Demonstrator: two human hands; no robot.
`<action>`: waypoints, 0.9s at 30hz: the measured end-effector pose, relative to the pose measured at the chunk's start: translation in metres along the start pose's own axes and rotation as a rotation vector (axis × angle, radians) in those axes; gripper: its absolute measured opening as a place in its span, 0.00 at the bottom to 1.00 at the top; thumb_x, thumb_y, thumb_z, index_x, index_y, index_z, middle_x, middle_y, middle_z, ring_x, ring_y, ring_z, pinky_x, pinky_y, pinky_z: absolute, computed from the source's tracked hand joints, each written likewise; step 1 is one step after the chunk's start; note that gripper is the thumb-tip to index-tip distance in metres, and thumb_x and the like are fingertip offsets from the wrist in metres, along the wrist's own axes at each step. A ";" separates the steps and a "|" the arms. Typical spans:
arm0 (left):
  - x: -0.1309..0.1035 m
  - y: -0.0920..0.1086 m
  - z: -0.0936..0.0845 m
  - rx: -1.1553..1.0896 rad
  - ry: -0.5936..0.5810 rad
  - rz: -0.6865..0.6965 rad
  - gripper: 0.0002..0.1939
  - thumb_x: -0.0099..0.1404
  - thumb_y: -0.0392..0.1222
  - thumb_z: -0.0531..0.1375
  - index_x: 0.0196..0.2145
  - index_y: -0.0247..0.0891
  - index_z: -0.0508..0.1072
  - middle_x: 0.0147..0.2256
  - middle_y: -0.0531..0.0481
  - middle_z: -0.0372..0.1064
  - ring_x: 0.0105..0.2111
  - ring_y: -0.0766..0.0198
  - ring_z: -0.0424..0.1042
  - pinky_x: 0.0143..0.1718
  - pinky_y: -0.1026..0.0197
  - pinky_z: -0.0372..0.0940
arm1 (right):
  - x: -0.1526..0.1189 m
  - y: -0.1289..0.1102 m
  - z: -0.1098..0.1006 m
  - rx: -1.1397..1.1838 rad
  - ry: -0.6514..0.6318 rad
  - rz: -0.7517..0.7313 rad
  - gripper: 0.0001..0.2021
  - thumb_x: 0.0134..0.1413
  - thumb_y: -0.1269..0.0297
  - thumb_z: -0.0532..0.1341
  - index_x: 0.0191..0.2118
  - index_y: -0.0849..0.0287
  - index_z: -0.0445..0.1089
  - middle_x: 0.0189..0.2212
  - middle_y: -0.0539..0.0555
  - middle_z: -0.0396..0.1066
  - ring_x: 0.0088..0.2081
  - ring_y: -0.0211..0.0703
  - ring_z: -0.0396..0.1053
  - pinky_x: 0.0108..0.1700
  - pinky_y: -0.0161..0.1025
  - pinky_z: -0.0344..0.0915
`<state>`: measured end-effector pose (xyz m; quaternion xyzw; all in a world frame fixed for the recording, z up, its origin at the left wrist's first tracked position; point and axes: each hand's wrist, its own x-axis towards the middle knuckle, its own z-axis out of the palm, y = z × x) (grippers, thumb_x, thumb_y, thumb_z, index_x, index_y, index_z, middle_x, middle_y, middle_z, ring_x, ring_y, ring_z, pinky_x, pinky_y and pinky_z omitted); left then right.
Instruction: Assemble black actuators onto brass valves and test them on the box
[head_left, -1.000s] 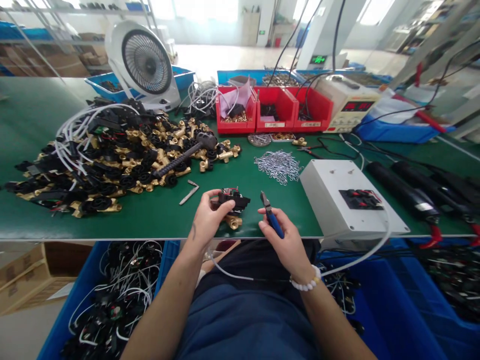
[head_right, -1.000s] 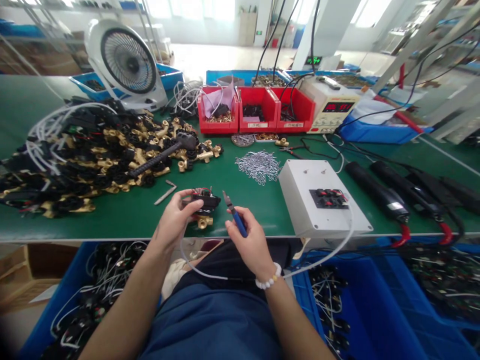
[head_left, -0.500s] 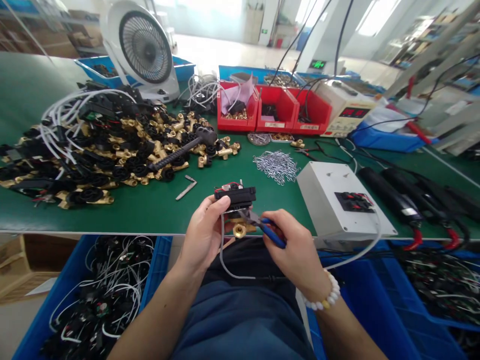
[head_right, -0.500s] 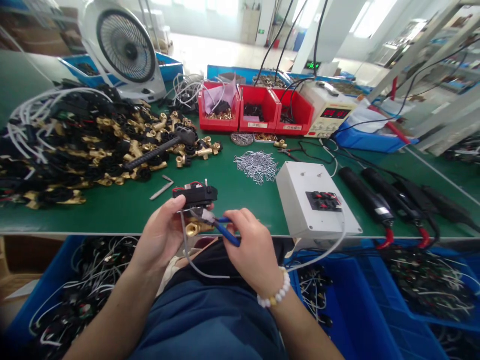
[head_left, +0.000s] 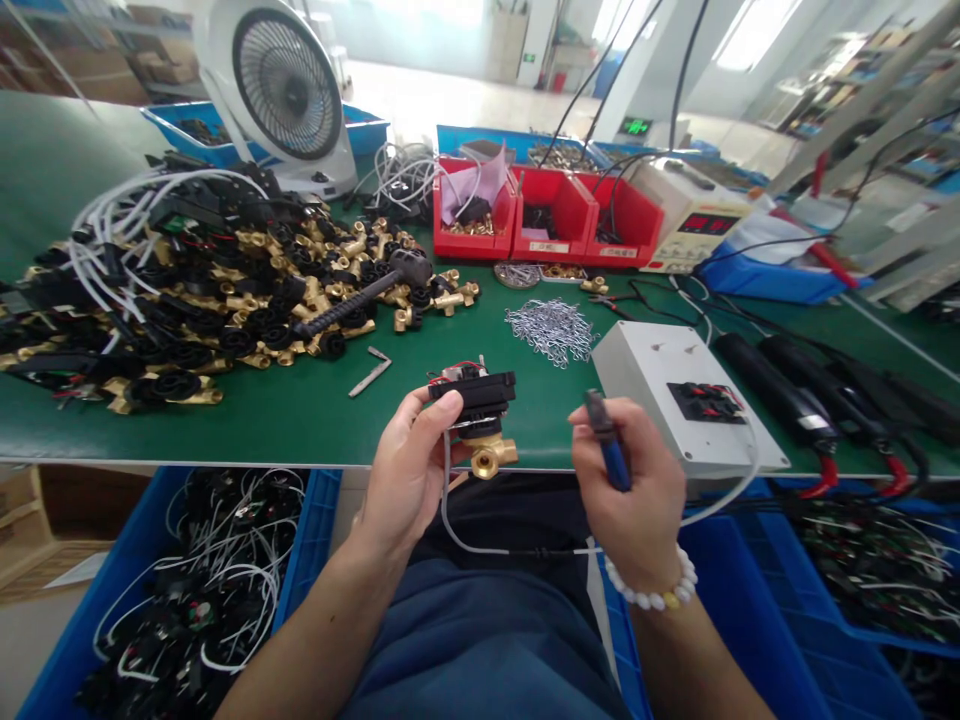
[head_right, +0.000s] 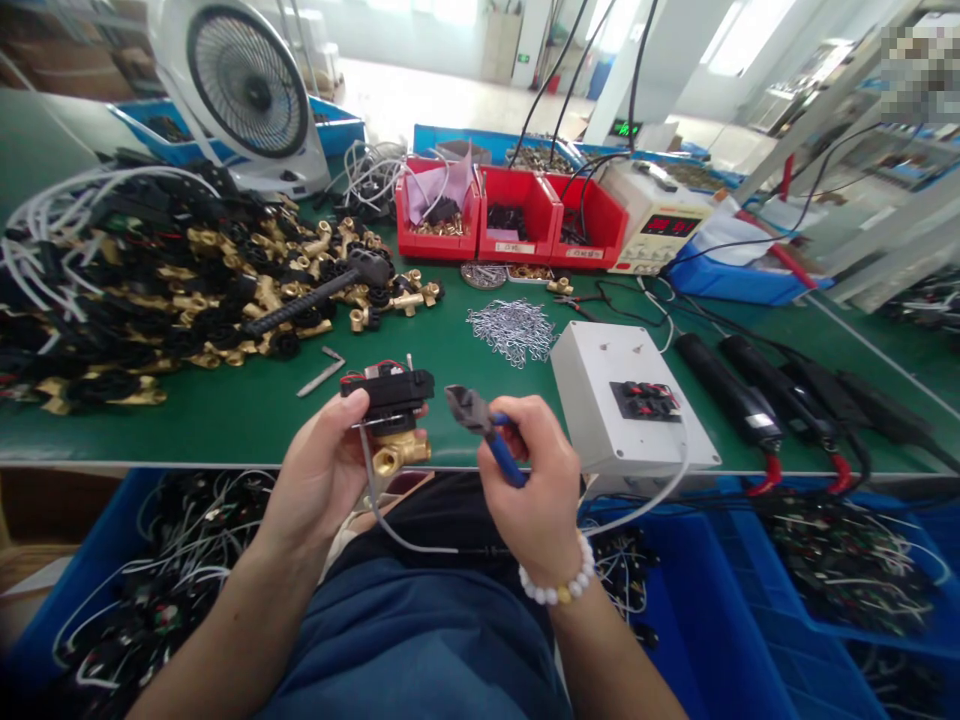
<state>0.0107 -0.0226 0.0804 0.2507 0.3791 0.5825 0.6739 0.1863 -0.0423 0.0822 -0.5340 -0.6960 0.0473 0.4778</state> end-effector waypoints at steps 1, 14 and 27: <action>-0.001 0.000 0.001 0.001 -0.004 -0.008 0.23 0.58 0.49 0.68 0.46 0.35 0.70 0.37 0.43 0.80 0.41 0.47 0.82 0.38 0.51 0.78 | 0.000 -0.001 0.000 0.000 0.043 -0.003 0.09 0.55 0.77 0.57 0.38 0.55 0.67 0.30 0.49 0.66 0.28 0.37 0.63 0.32 0.34 0.60; -0.006 0.003 0.003 0.063 0.035 0.000 0.29 0.53 0.51 0.71 0.49 0.36 0.69 0.36 0.44 0.80 0.39 0.47 0.82 0.37 0.52 0.78 | 0.004 0.076 0.029 -0.308 -0.196 0.203 0.21 0.59 0.47 0.65 0.45 0.61 0.76 0.39 0.62 0.73 0.43 0.56 0.71 0.50 0.54 0.68; -0.016 -0.005 0.008 0.040 -0.053 0.092 0.33 0.60 0.54 0.71 0.61 0.50 0.70 0.51 0.47 0.77 0.48 0.50 0.80 0.45 0.55 0.78 | 0.002 -0.014 0.017 0.839 -0.285 0.313 0.27 0.59 0.48 0.68 0.61 0.47 0.67 0.60 0.54 0.69 0.58 0.49 0.72 0.60 0.47 0.73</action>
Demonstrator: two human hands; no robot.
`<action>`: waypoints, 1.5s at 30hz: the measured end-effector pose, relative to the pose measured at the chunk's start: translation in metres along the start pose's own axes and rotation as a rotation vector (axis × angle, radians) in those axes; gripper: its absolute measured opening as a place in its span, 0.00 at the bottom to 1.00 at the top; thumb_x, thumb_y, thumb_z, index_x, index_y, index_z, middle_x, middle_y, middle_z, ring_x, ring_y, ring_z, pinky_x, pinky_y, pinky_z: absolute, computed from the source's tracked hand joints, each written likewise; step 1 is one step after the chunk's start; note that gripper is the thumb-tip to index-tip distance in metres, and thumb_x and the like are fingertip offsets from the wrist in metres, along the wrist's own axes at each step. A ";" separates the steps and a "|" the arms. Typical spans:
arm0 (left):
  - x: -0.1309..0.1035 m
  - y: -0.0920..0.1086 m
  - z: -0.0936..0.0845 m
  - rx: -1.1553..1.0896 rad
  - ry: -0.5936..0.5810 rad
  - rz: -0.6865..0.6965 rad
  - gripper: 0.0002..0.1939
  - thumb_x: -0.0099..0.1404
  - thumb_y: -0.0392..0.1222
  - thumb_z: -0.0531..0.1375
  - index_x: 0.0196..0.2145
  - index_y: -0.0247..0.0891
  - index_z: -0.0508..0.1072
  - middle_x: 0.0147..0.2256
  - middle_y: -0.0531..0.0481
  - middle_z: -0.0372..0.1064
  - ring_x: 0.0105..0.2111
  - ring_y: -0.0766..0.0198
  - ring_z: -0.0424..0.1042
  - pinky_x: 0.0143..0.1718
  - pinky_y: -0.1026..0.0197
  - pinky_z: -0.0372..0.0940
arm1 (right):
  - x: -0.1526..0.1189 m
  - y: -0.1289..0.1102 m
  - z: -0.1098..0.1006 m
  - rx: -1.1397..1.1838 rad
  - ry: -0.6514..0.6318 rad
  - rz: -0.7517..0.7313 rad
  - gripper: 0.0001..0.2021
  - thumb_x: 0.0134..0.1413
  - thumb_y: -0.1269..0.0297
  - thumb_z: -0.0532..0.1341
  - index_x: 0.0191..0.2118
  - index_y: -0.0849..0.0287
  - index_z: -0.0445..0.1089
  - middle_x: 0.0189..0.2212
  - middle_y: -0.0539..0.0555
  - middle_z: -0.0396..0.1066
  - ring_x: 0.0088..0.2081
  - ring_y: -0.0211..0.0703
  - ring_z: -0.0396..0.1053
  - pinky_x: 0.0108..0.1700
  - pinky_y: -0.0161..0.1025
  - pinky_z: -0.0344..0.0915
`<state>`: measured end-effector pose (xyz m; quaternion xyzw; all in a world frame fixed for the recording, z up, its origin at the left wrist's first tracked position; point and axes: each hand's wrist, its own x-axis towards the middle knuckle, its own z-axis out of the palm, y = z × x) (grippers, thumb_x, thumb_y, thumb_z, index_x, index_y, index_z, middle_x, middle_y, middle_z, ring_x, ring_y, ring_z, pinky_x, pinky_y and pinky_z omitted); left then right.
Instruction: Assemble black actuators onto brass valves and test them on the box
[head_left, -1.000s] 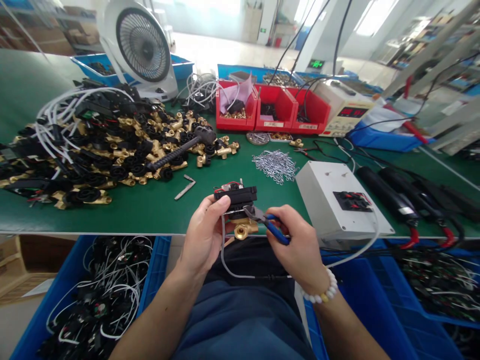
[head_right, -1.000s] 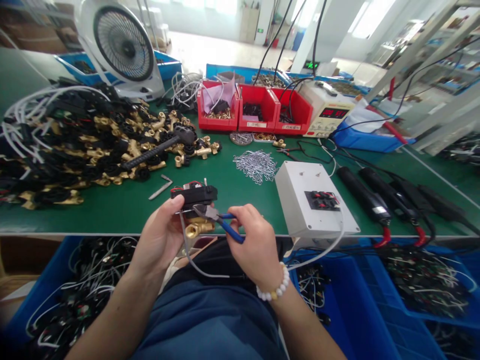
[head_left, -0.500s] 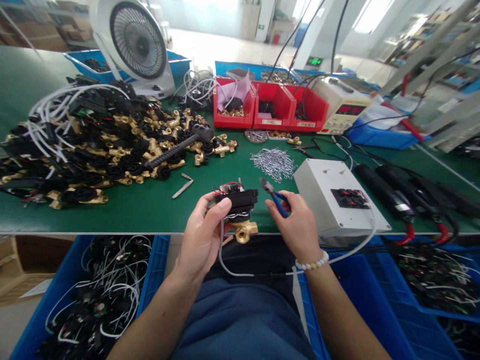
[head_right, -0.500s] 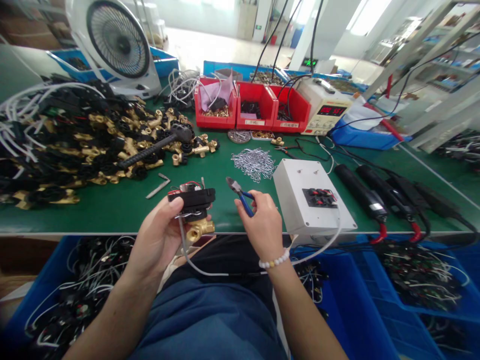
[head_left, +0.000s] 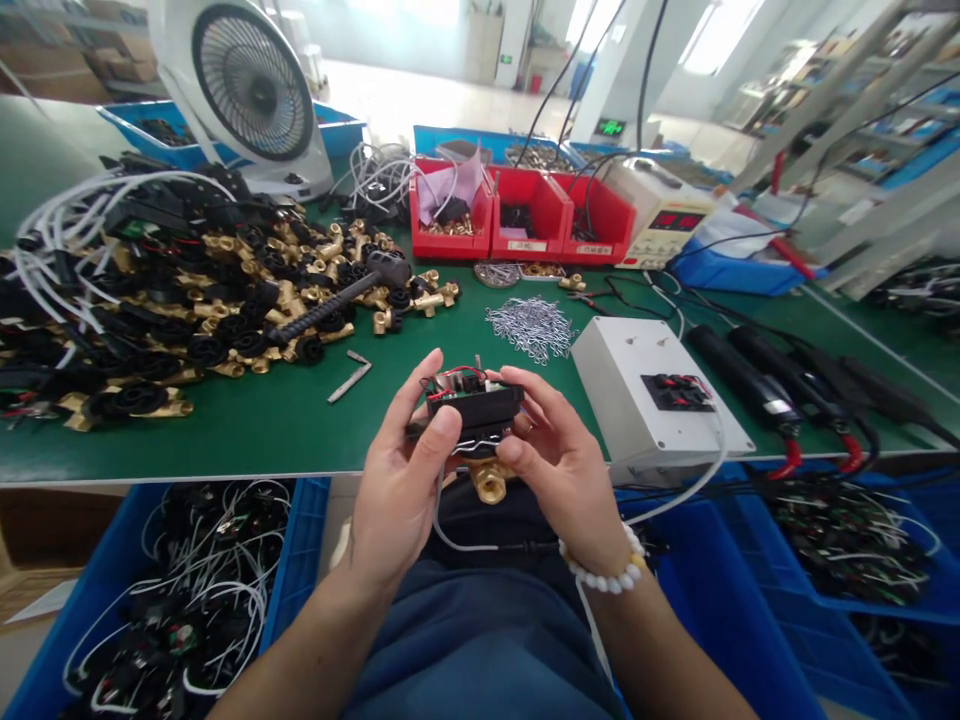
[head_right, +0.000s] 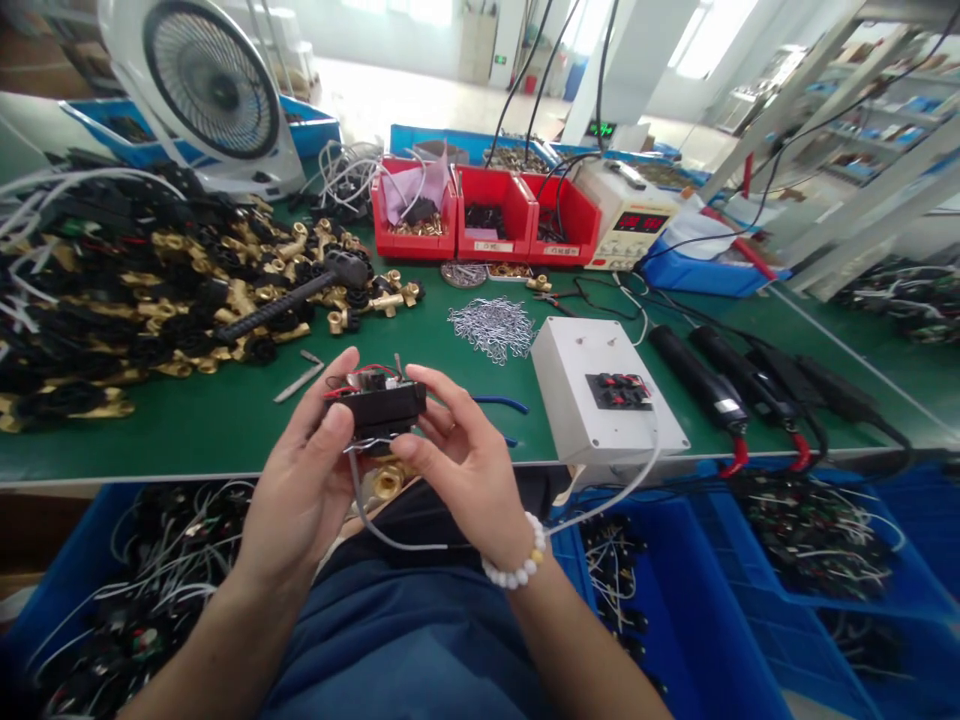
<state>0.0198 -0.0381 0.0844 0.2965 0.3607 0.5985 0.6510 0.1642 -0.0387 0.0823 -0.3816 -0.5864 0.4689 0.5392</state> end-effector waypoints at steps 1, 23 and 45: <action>-0.001 -0.001 0.000 0.004 -0.012 0.019 0.32 0.61 0.54 0.70 0.61 0.52 0.70 0.52 0.47 0.77 0.49 0.51 0.80 0.45 0.56 0.78 | 0.000 0.000 0.001 0.003 0.021 -0.002 0.26 0.59 0.48 0.69 0.59 0.47 0.69 0.59 0.54 0.71 0.56 0.48 0.73 0.58 0.46 0.74; -0.016 0.005 -0.008 0.128 -0.055 -0.001 0.32 0.51 0.44 0.77 0.53 0.40 0.76 0.45 0.47 0.79 0.42 0.60 0.80 0.43 0.66 0.75 | 0.116 -0.015 -0.206 -0.985 0.271 0.284 0.08 0.48 0.64 0.72 0.35 0.60 0.77 0.35 0.56 0.78 0.41 0.50 0.75 0.51 0.49 0.69; -0.020 0.006 -0.015 0.195 -0.308 0.179 0.37 0.48 0.27 0.76 0.53 0.52 0.75 0.46 0.58 0.78 0.42 0.69 0.79 0.44 0.75 0.72 | 0.103 0.006 -0.200 -0.746 0.346 0.357 0.05 0.51 0.66 0.67 0.31 0.62 0.75 0.27 0.51 0.72 0.28 0.35 0.60 0.35 0.35 0.59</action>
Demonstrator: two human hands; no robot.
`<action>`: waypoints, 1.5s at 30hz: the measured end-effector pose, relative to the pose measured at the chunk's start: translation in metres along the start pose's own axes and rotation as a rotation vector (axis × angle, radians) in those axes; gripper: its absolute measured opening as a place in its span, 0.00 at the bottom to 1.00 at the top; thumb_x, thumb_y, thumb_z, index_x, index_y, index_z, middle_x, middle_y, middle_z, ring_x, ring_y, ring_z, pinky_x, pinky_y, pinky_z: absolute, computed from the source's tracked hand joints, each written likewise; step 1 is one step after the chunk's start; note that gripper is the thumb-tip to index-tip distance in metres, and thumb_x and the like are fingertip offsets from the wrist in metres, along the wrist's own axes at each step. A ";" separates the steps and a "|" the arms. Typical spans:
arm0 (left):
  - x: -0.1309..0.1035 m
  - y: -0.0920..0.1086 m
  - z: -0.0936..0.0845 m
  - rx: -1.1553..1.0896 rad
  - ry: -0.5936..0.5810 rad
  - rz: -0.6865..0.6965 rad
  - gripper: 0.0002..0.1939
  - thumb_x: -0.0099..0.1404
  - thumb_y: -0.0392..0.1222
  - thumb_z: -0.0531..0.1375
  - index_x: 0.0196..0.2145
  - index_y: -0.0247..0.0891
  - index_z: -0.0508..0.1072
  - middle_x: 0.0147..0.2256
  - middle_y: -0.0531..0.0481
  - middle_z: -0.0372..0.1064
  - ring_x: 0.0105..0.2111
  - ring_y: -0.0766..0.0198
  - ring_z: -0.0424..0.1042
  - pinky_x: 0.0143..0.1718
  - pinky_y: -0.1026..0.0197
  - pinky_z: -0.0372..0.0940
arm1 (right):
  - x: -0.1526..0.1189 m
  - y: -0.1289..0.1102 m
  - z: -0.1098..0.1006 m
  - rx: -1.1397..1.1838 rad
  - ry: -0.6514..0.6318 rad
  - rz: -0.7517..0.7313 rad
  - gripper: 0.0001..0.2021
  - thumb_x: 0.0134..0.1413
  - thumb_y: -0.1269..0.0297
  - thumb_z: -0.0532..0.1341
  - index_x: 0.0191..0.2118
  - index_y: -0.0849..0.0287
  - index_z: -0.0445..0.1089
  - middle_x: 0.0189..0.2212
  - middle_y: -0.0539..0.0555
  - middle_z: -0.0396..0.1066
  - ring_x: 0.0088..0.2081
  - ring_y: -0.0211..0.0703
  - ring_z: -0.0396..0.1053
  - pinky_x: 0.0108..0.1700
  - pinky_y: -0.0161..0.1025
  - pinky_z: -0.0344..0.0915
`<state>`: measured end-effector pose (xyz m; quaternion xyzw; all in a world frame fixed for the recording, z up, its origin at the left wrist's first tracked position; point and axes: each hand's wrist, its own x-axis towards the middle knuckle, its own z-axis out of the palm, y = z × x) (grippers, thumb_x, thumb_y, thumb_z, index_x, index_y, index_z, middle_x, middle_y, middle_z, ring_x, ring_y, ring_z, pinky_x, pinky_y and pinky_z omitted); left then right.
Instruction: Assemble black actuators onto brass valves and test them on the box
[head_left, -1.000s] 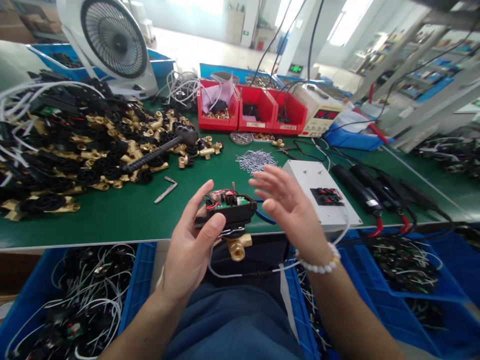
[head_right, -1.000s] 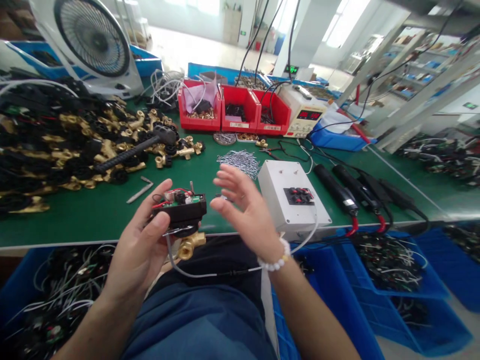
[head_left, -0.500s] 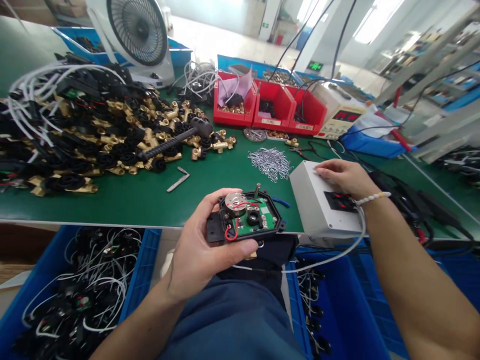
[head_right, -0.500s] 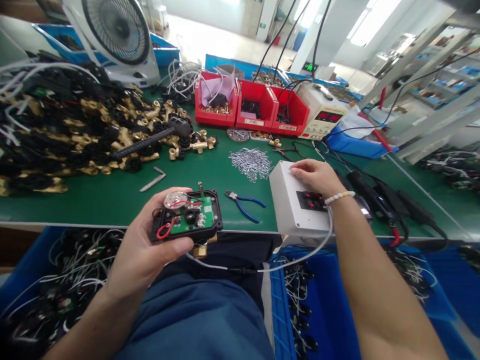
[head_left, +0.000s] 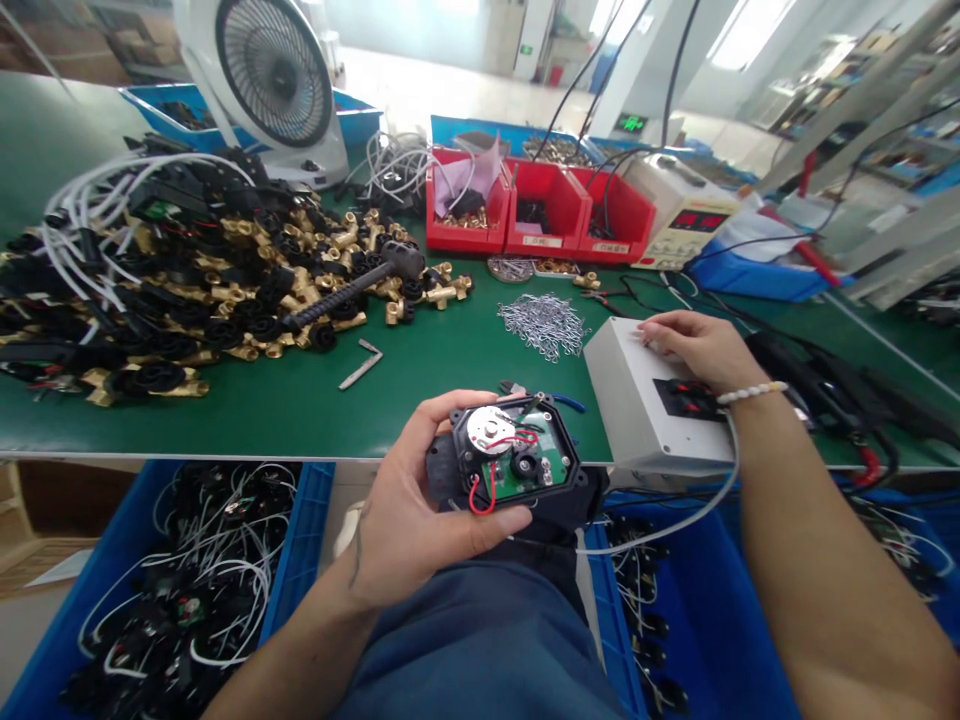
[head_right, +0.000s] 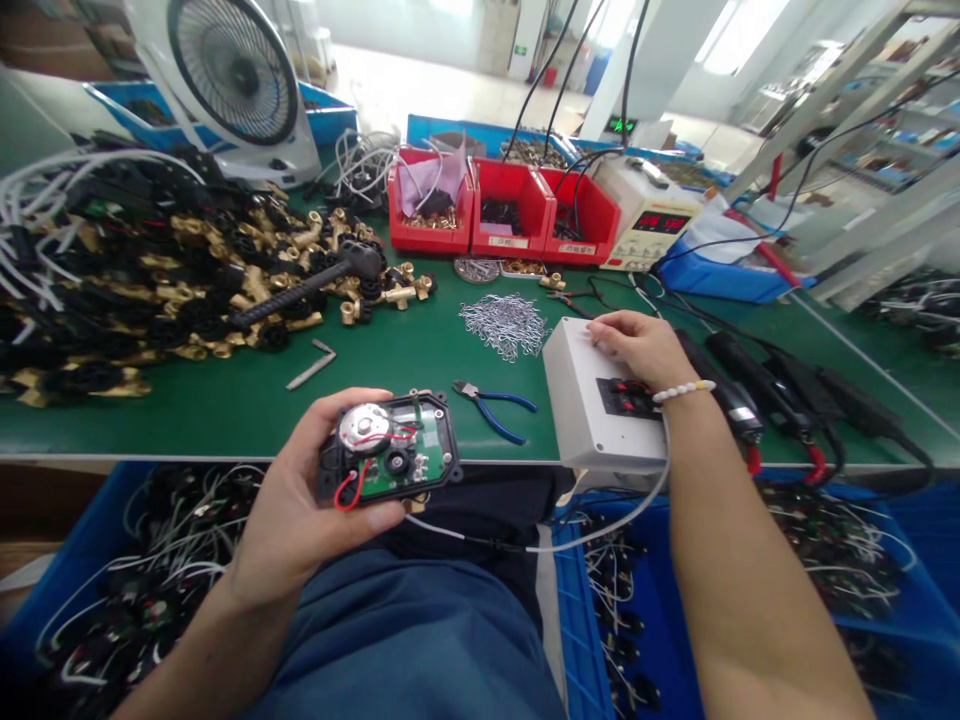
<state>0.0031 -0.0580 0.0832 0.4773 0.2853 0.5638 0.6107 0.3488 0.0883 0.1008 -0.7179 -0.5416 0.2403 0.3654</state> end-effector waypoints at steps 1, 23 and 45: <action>0.001 0.000 0.001 -0.004 -0.005 0.008 0.37 0.48 0.27 0.76 0.54 0.52 0.75 0.47 0.58 0.78 0.43 0.68 0.80 0.45 0.75 0.72 | -0.001 0.000 0.000 0.008 0.006 -0.002 0.05 0.51 0.66 0.66 0.30 0.62 0.75 0.28 0.51 0.72 0.28 0.35 0.60 0.35 0.35 0.59; -0.004 0.009 0.013 0.089 0.071 0.023 0.31 0.53 0.31 0.74 0.52 0.47 0.73 0.58 0.48 0.74 0.57 0.52 0.75 0.56 0.56 0.73 | -0.004 -0.003 -0.003 -0.046 0.006 -0.039 0.09 0.56 0.60 0.65 0.30 0.60 0.73 0.31 0.54 0.75 0.29 0.38 0.63 0.37 0.37 0.63; -0.008 0.007 0.010 0.135 0.045 0.104 0.32 0.50 0.32 0.76 0.51 0.47 0.73 0.56 0.47 0.75 0.57 0.50 0.75 0.55 0.55 0.73 | 0.003 0.011 -0.008 -0.190 -0.021 -0.163 0.23 0.54 0.39 0.63 0.28 0.57 0.74 0.24 0.54 0.71 0.28 0.43 0.67 0.33 0.39 0.63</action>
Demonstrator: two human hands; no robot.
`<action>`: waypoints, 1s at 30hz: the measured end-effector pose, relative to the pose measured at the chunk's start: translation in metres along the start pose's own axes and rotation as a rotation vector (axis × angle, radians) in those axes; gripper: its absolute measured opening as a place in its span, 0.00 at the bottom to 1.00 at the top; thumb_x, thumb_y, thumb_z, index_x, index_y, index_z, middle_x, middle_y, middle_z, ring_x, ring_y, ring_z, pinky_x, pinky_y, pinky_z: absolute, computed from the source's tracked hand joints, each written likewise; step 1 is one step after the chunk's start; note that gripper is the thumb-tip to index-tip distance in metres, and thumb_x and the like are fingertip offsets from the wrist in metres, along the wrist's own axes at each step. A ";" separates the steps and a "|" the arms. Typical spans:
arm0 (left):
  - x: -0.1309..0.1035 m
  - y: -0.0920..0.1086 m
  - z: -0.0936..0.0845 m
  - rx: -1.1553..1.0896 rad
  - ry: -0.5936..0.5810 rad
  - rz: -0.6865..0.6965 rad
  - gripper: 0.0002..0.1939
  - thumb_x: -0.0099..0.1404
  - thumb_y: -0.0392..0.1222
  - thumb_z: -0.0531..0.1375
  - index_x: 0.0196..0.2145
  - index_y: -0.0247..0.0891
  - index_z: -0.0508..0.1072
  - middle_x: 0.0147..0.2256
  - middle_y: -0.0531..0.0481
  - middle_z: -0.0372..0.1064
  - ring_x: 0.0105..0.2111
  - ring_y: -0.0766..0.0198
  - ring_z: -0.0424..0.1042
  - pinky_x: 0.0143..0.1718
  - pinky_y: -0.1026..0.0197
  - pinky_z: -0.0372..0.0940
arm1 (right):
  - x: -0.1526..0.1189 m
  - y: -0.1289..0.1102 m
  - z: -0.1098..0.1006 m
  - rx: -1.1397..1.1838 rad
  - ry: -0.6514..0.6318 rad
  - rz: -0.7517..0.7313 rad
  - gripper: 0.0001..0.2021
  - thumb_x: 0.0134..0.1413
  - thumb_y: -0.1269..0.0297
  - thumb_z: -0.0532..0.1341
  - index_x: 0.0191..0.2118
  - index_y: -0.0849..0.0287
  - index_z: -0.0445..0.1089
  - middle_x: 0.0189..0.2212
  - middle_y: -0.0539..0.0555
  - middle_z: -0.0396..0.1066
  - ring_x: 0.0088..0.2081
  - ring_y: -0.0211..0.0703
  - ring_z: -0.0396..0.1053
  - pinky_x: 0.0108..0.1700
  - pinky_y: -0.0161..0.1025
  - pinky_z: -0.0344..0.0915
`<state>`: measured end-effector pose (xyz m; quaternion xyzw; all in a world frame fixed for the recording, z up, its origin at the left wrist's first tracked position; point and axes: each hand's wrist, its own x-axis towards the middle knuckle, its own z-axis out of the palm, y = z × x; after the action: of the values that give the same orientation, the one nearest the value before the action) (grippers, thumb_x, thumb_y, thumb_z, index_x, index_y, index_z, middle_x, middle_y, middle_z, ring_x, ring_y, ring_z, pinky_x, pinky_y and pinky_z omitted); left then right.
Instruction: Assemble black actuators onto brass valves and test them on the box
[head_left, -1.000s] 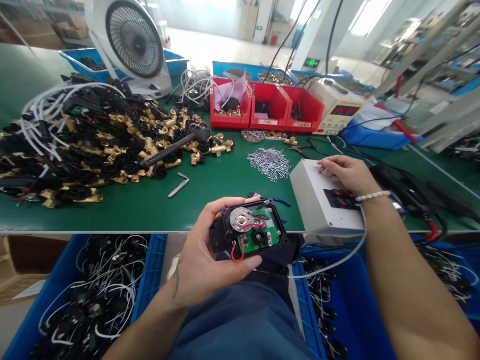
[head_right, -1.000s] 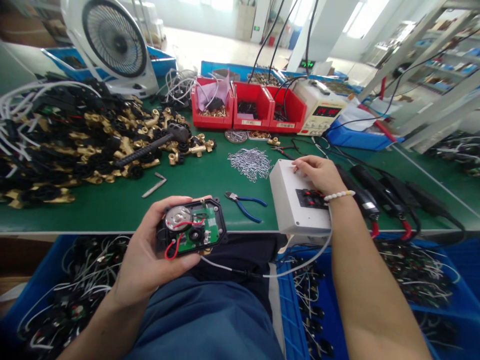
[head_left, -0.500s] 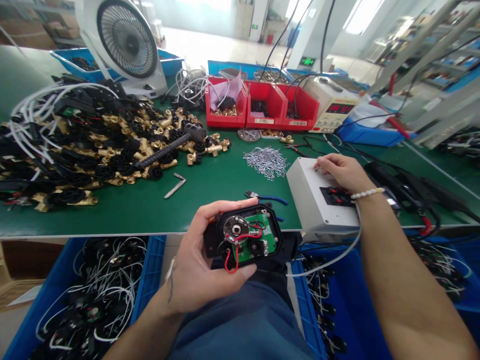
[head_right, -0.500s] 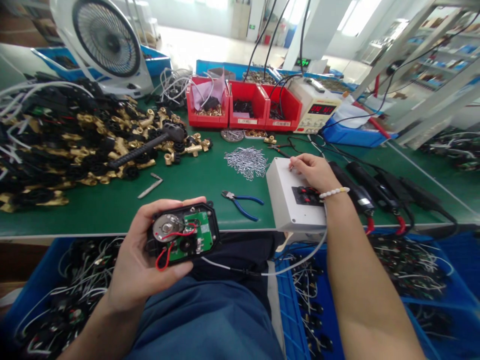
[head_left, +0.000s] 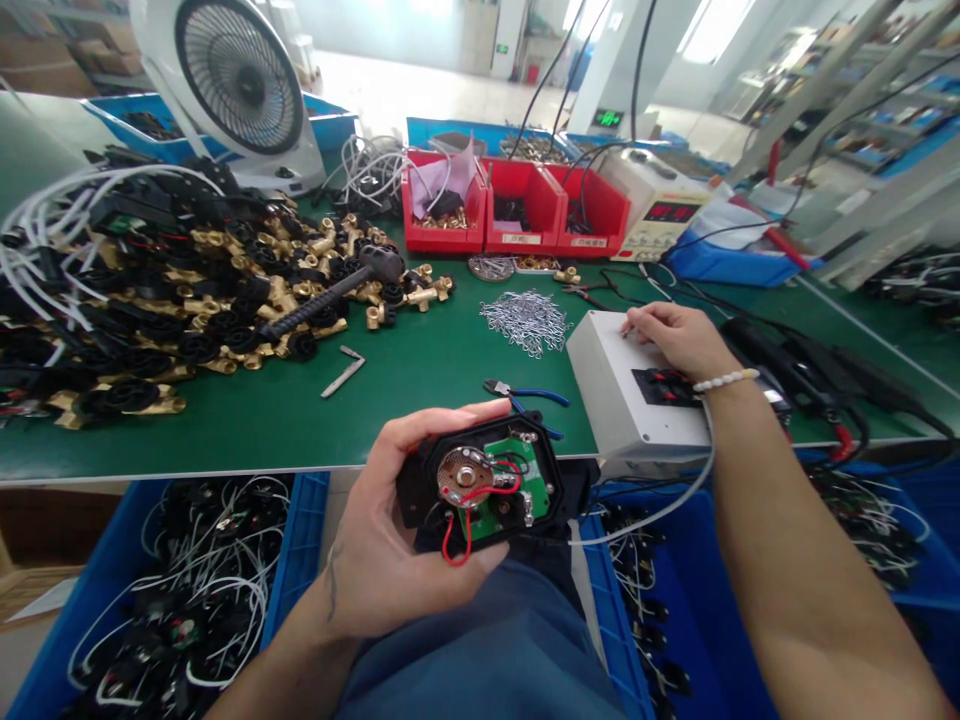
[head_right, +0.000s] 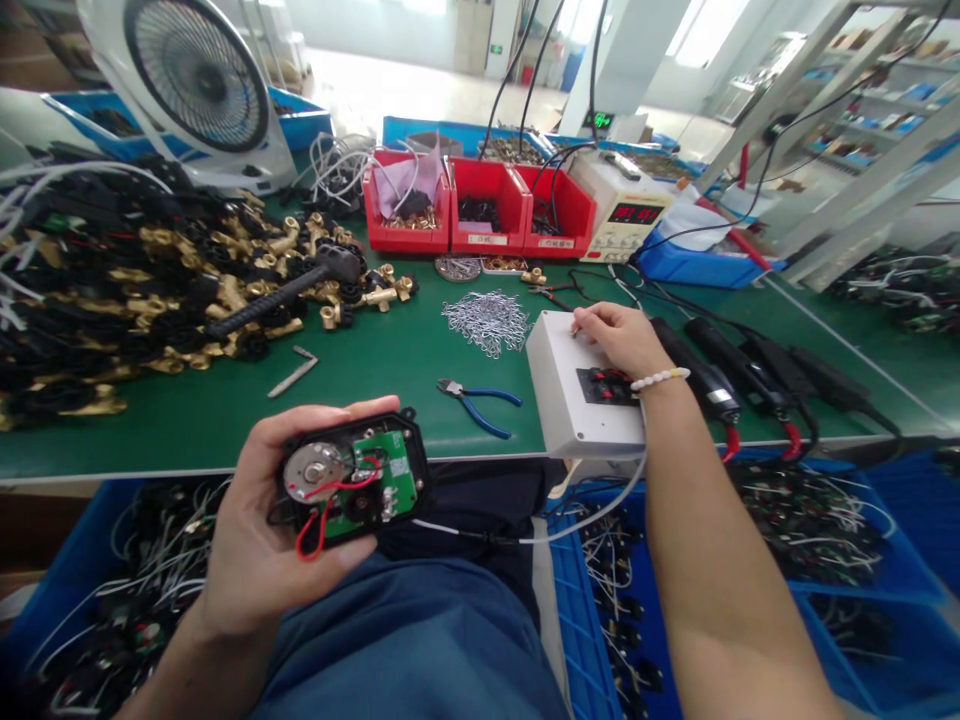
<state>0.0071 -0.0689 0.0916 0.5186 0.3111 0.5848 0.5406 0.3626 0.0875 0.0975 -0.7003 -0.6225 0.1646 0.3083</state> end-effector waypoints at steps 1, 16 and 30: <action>0.001 -0.001 0.001 -0.036 0.046 -0.059 0.31 0.50 0.36 0.76 0.51 0.45 0.74 0.55 0.46 0.76 0.54 0.50 0.77 0.52 0.56 0.75 | 0.000 -0.001 0.000 0.000 -0.001 0.004 0.22 0.54 0.40 0.63 0.27 0.57 0.74 0.23 0.54 0.71 0.28 0.43 0.67 0.33 0.39 0.62; 0.015 -0.009 -0.003 -0.392 0.125 -0.475 0.28 0.70 0.55 0.63 0.62 0.40 0.70 0.53 0.41 0.78 0.50 0.50 0.80 0.46 0.56 0.78 | -0.009 -0.024 0.002 0.029 0.016 0.134 0.11 0.63 0.66 0.61 0.28 0.61 0.72 0.24 0.51 0.67 0.28 0.37 0.60 0.36 0.35 0.57; 0.017 -0.006 -0.001 -0.411 0.134 -0.459 0.24 0.68 0.54 0.65 0.56 0.39 0.75 0.50 0.43 0.80 0.47 0.53 0.81 0.44 0.59 0.78 | -0.007 -0.016 0.003 0.030 0.022 0.128 0.11 0.63 0.67 0.61 0.28 0.61 0.73 0.23 0.51 0.67 0.28 0.37 0.60 0.33 0.35 0.54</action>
<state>0.0101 -0.0517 0.0907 0.2750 0.3302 0.5309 0.7304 0.3469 0.0819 0.1045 -0.7357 -0.5706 0.1856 0.3143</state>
